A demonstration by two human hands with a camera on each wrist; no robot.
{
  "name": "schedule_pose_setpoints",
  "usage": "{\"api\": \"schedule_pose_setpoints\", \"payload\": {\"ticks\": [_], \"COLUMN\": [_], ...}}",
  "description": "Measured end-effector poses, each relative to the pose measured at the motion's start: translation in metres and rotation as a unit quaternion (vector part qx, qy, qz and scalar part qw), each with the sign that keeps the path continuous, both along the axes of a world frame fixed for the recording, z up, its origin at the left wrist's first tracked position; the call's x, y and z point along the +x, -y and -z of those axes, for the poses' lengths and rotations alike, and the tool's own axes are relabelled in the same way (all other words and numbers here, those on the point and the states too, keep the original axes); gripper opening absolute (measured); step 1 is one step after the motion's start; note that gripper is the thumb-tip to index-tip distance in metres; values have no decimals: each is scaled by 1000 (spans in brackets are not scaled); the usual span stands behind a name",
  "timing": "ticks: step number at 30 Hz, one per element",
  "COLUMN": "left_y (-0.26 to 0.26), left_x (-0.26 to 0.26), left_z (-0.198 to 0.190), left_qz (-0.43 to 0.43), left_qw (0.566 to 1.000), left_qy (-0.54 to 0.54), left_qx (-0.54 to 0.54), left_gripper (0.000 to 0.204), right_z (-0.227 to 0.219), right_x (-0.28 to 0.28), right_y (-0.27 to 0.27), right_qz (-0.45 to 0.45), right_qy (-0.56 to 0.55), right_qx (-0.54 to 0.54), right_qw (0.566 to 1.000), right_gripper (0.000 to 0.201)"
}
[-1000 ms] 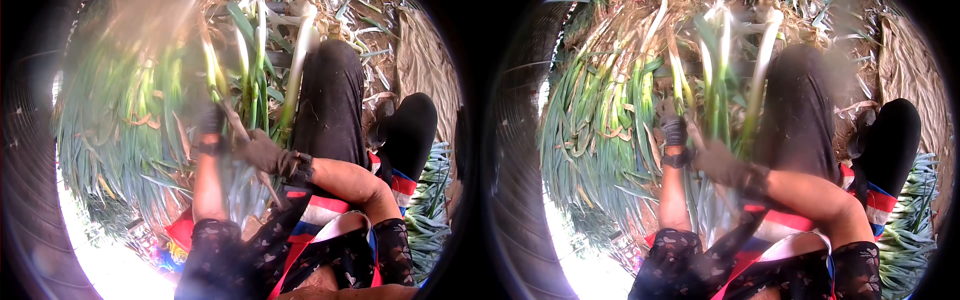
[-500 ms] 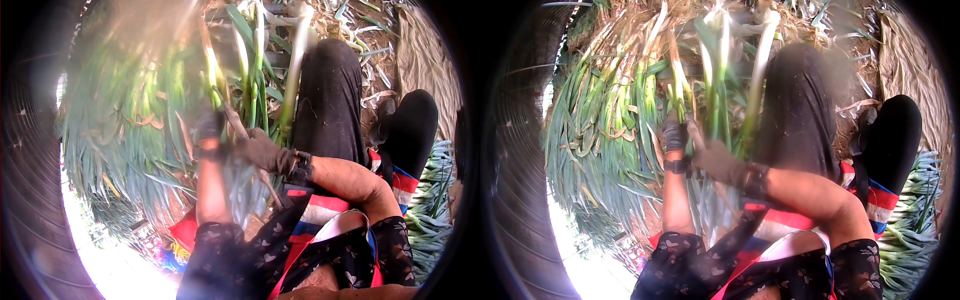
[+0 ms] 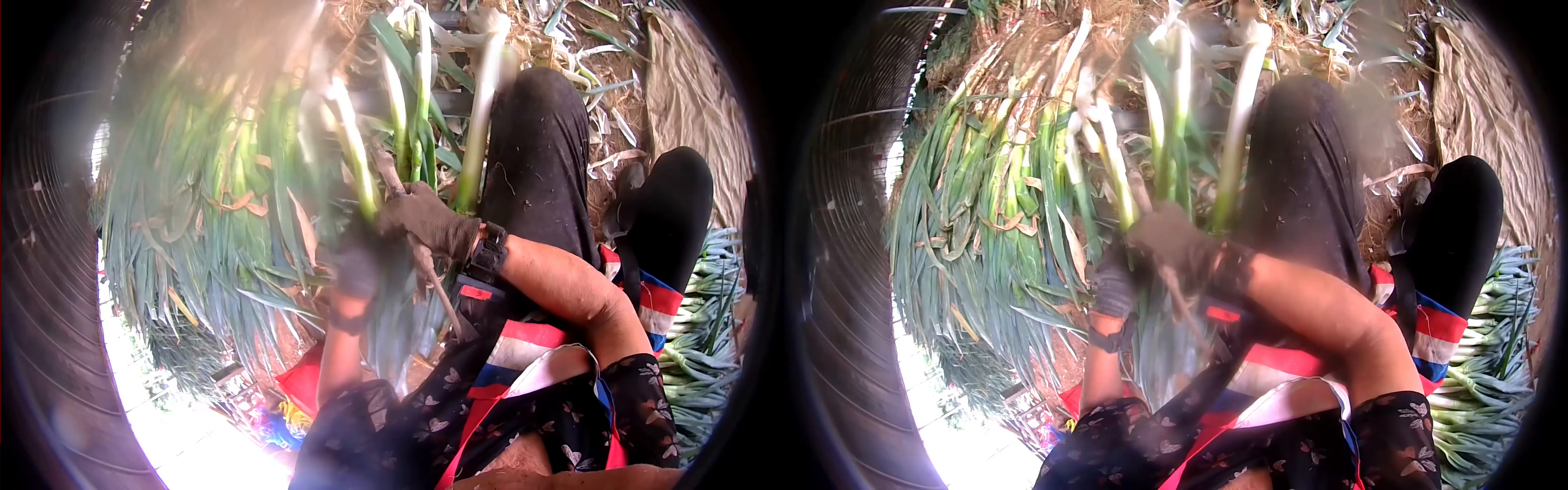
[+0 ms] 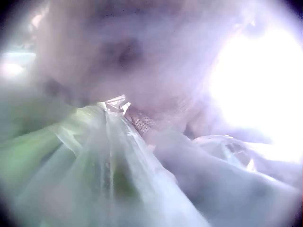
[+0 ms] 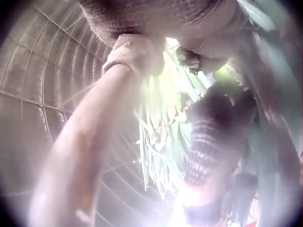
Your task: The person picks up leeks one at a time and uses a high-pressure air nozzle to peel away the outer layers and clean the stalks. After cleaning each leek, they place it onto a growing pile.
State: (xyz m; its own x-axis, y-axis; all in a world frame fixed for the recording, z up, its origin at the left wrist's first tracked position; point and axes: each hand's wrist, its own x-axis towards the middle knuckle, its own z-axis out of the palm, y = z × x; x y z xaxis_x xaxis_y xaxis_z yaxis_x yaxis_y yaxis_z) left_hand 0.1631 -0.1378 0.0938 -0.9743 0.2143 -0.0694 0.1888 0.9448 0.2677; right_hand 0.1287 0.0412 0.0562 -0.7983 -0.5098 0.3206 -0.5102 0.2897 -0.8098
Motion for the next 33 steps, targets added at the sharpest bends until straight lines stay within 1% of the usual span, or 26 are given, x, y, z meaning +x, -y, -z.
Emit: {"api": "schedule_pose_setpoints", "payload": {"ticks": [1, 2, 3, 4, 6, 7, 9, 10, 11, 12, 13, 15, 17, 19, 21, 22, 23, 24, 25, 26, 28, 29, 30, 32, 33], "left_y": [-15, -25, -28, -31, -33, -33, -23, -9, 3, 8, 13, 22, 27, 26, 24, 21, 18, 15, 11, 10, 18, 22, 19, 11, 6], "left_x": [6, 10, 13, 15, 24, 27, 37, 45, 51, 53, 56, 61, 62, 61, 60, 60, 59, 58, 57, 57, 62, 66, 68, 73, 73], "left_z": [-16, -31, -41, -49, -58, -61, -54, -40, -26, -21, -15, -7, -3, -3, -5, -7, -8, -8, -7, -7, 0, 4, 2, -2, -6], "left_qz": [-17, -34, 8, 50, 57, 23, 5, 21, 26, 31, 25, 18, 14, -3, -11, -11, -12, -20, -28, -36, 31, 65, 67, 71, 38], "left_qw": [999, 997, 997, 994, 992, 992, 992, 986, 982, 977, 982, 987, 990, 991, 992, 992, 992, 992, 992, 992, 999, 996, 994, 987, 989], "left_qy": [32, 63, 55, 46, 76, 111, 119, 91, 79, 66, 71, 76, 76, 83, 76, 65, 54, 57, 59, 62, 15, -9, -36, -94, -61], "left_qx": [-15, -31, -60, -89, -89, -62, 53, 138, 168, 198, 174, 138, 115, 103, 101, 106, 111, 111, 110, 109, -7, -65, -80, -113, -128], "left_gripper": [45, 46, 46, 46, 44, 43, 41, 40, 39, 38, 37, 35, 34, 34, 33, 33, 33, 33, 33, 34, 37, 39, 42, 47, 50], "right_z": [-7, -15, -24, -34, -33, -23, -16, -16, -16, -19, -24, -22, -7, -11, -14, -14, -14, -16, -25, -34, -47, -49, -50, -54, -62], "right_x": [-6, -8, -10, -8, -2, 0, -2, -7, -12, -15, -19, -27, -34, -37, -40, -42, -41, -40, -34, -27, -12, -6, -4, -2, -3], "right_y": [-3, -5, -6, -7, -4, 0, 3, 4, 6, 9, 12, 20, 33, 41, 47, 48, 48, 48, 44, 41, 34, 33, 37, 34, 32], "right_qz": [-27, -28, -27, 0, 27, 27, 10, -8, -25, -32, -40, -14, 52, 91, 103, 95, 83, 81, 74, 66, 41, 28, 43, 76, 91], "right_qy": [44, 78, 113, 139, 124, 82, 35, 31, 27, 62, 98, 61, -85, -11, 101, 176, 268, 357, 461, 558, 535, 522, 514, 506, 500], "right_qx": [17, 23, 30, 28, 4, -19, -29, -18, -7, 8, 23, 37, 35, 29, -17, -60, -95, -129, -156, -182, -131, -105, -141, -171, -187], "right_qw": [999, 996, 993, 990, 992, 996, 999, 999, 999, 998, 994, 997, 994, 995, 989, 978, 955, 921, 870, 807, 834, 846, 845, 842, 841], "right_gripper": [20, 18, 17, 14, 10, 9, 10, 11, 12, 12, 12, 12, 12, 8, 8, 11, 14, 19, 24, 30, 35, 37, 45, 41, 39]}}
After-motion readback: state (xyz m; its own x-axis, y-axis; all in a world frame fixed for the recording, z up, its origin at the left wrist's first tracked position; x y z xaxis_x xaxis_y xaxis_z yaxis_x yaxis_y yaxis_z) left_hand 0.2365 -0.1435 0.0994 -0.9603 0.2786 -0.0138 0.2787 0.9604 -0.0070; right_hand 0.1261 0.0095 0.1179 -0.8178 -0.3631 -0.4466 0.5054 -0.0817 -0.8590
